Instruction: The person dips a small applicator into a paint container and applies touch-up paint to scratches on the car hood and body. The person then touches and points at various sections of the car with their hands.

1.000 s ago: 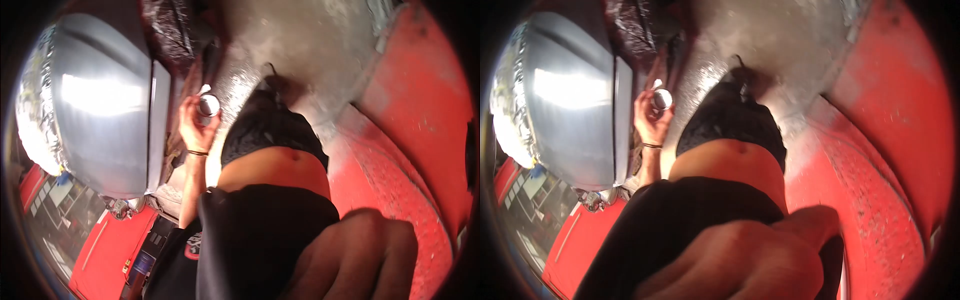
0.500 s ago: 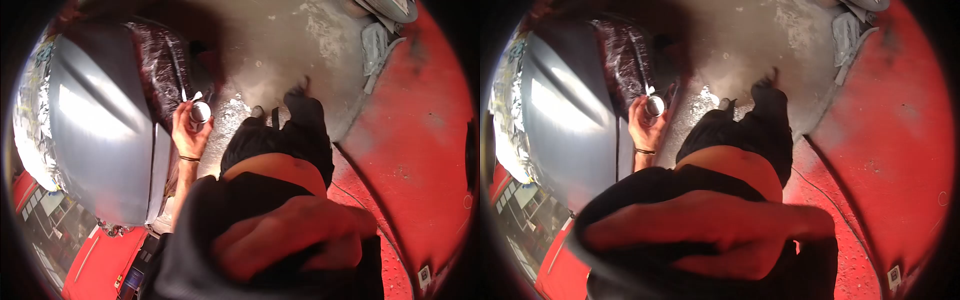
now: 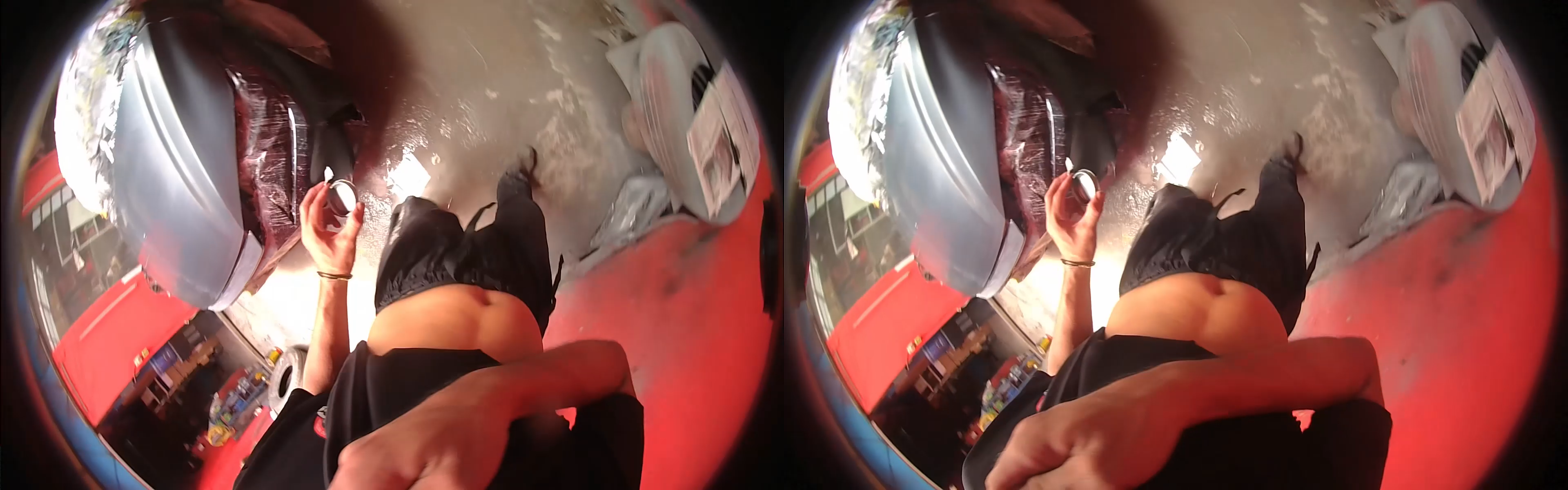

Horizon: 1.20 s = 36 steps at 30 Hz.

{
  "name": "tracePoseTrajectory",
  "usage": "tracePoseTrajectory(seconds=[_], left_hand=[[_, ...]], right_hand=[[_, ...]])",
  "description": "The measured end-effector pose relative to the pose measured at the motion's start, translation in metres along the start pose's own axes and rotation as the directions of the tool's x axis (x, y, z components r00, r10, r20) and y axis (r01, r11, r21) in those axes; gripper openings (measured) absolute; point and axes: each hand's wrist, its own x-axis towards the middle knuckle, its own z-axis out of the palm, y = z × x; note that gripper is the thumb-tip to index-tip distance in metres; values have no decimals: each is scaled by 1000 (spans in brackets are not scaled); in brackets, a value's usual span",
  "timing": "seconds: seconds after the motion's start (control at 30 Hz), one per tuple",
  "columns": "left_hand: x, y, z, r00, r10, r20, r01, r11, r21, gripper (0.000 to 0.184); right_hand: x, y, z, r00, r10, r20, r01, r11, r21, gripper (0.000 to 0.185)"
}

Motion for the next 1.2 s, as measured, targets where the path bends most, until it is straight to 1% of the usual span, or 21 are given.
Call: tracePoseTrajectory(seconds=[0.03, 0.07, 0.17, 0.23, 0.3, 0.33, 0.37, 0.4, 0.43, 0.47, 0.53, 0.57, 0.6, 0.63, 0.7, 0.73, 0.8, 0.9, 1.0, 1.1, 1.2], left_hand=[[5, 16, 10, 999, -38, -29, 40, 995, 92, 75], [11, 32, 19, 996, -65, -57, 71, 991, 113, 75], [22, 64, 43, 983, -95, -157, 118, 983, 143, 74], [30, 73, 54, 968, -133, -213, 172, 970, 173, 74], [42, 84, 60, 963, -107, -247, 165, 960, 226, 74], [48, 88, 65, 960, -94, -264, 161, 955, 247, 74], [57, 92, 72, 949, -111, -296, 189, 950, 249, 74], [66, 93, 79, 941, -120, -317, 202, 949, 241, 74], [76, 93, 87, 933, -126, -337, 213, 949, 233, 74], [93, 92, 96, 925, -138, -353, 227, 948, 224, 74], [130, 87, 117, 924, -124, -362, 202, 961, 187, 72], [142, 82, 121, 928, -111, -356, 183, 967, 176, 72], [163, 82, 135, 929, -109, -353, 176, 971, 162, 71], [182, 80, 150, 925, -128, -359, 188, 973, 136, 72], [221, 74, 178, 918, -139, -371, 184, 979, 90, 72], [239, 71, 189, 918, -138, -372, 179, 981, 76, 72], [265, 57, 211, 909, -167, -381, 185, 983, 13, 74], [305, 50, 250, 874, -192, -446, 218, 976, 6, 73], [328, 35, 292, 830, -223, -510, 232, 972, -48, 73], [340, 25, 323, 797, -273, -539, 285, 956, -63, 76], [348, 17, 344, 774, -302, -556, 318, 945, -71, 77]], right_hand=[[-13, -26, 12, 997, 56, -47, -56, 998, -1, 36], [-24, -51, 20, 992, 74, -99, -76, 997, -16, 36], [-62, -130, 53, 930, 278, -239, -302, 951, -67, 39], [-71, -189, 44, 891, 422, -169, -449, 873, -190, 42], [-105, -231, 44, 904, 184, -386, -359, 818, -450, 31], [-137, -240, 51, 759, 4, -651, -383, 812, -441, 25], [-169, -262, 42, 595, -127, -794, -514, 699, -497, 21], [-200, -285, 32, 376, -258, -890, -673, 584, -454, 18], [-231, -308, 22, 147, -363, -920, -789, 518, -330, 16], [-262, -331, 11, -17, -402, -915, -861, 471, -191, 19], [-381, -362, 14, -124, -540, -832, -991, 31, 127, 22], [-429, -358, 26, -150, -575, -804, -868, -312, 386, 20], [-455, -366, 36, -159, -611, -776, -826, -348, 443, 19], [-459, -375, 42, -200, -600, -775, -873, -250, 419, 22], [-499, -394, 31, -287, -640, -713, -952, 107, 287, 31], [-459, -407, 16, -300, -663, -686, -953, 176, 246, 46], [-386, -429, -27, -375, -648, -663, -916, 146, 375, 59], [-402, -482, -96, -263, -674, -690, -926, -23, 376, 76], [-386, -532, -167, -443, -472, -762, -826, -115, 552, 99], [-387, -541, -218, -550, -338, -764, -667, -371, 645, 115], [-373, -550, -240, -618, -455, -641, -430, -487, 761, 117]])
